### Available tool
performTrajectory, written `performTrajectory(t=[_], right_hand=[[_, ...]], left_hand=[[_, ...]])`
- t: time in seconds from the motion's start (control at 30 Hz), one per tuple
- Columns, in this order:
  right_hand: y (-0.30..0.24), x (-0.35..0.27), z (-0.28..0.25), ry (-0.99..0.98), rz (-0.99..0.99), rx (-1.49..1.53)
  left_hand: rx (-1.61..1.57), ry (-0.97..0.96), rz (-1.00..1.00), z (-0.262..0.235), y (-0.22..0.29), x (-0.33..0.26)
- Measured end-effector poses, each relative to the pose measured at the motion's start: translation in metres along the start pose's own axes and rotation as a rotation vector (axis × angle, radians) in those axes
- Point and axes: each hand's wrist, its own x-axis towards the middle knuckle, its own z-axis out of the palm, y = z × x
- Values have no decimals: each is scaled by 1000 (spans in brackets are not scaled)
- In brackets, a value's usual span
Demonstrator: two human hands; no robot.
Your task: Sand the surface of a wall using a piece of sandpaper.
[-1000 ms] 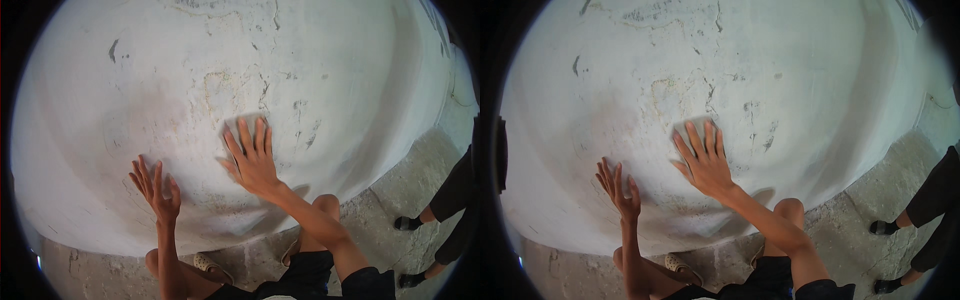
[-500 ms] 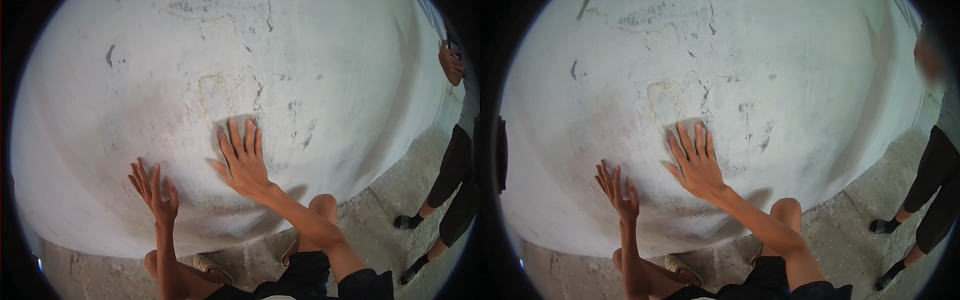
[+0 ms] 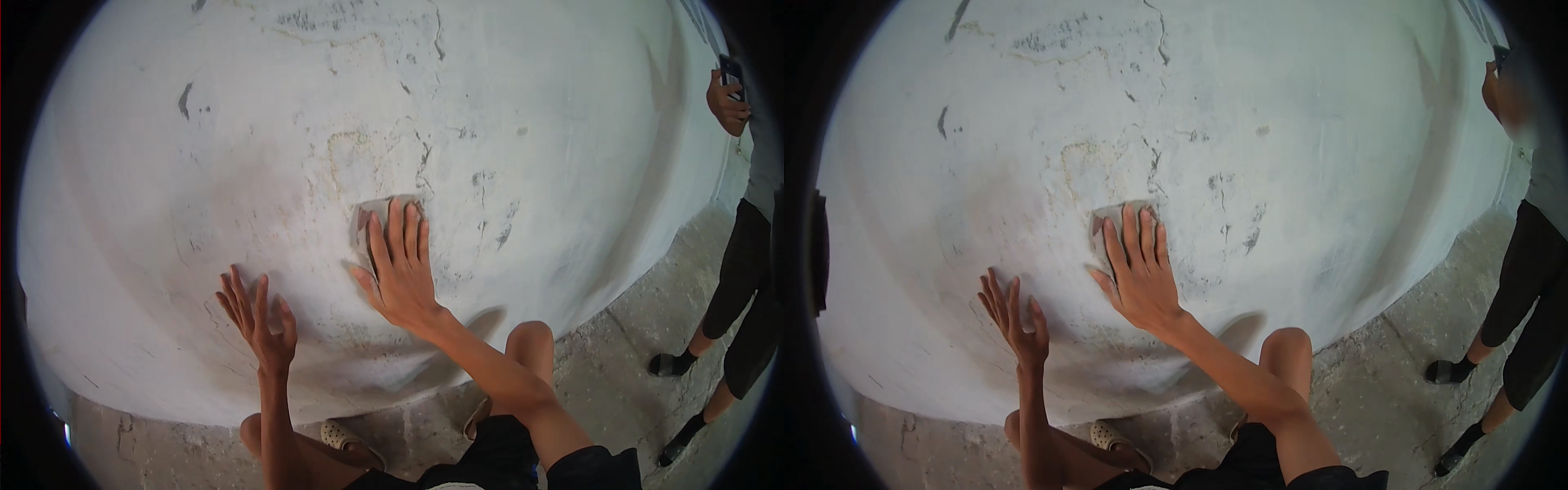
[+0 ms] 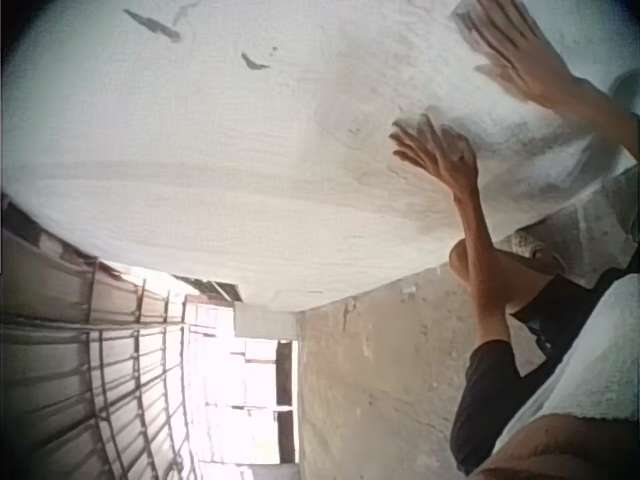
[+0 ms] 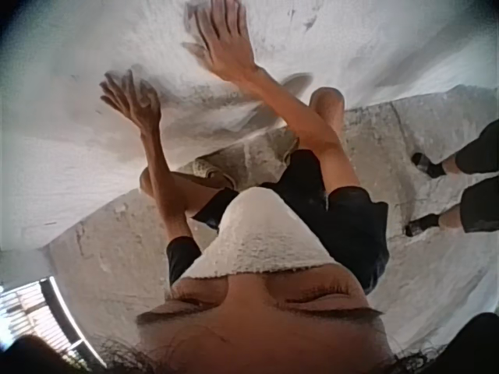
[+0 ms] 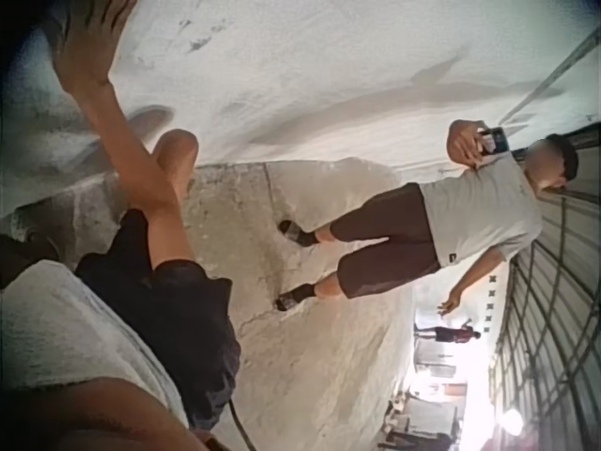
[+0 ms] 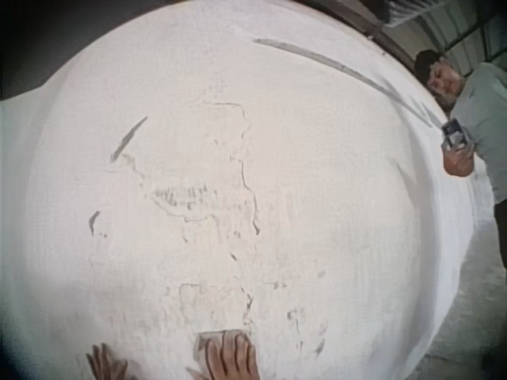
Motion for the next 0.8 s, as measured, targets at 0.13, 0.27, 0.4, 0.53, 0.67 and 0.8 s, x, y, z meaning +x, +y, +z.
performTrajectory(t=[0.13, 0.27, 0.4, 0.53, 0.67, 0.8], right_hand=[[3, 71, -26, 72, -4, -65], [16, 81, -29, 108, -11, -35], [13, 6, 4, 38, -39, -128], [20, 3, -7, -37, -35, -58], [20, 58, -33, 79, 44, -44], [10, 40, -25, 44, 42, -53]], left_hand=[[-33, -7, -23, 0, -2, -2], [-50, 1, -7, 9, 7, 5], [3, 3, 40, 1, -3, 4], [21, 12, 38, 3, 0, 5], [39, 9, 29, 3, 4, 5], [13, 23, -8, 5, 6, 3]])
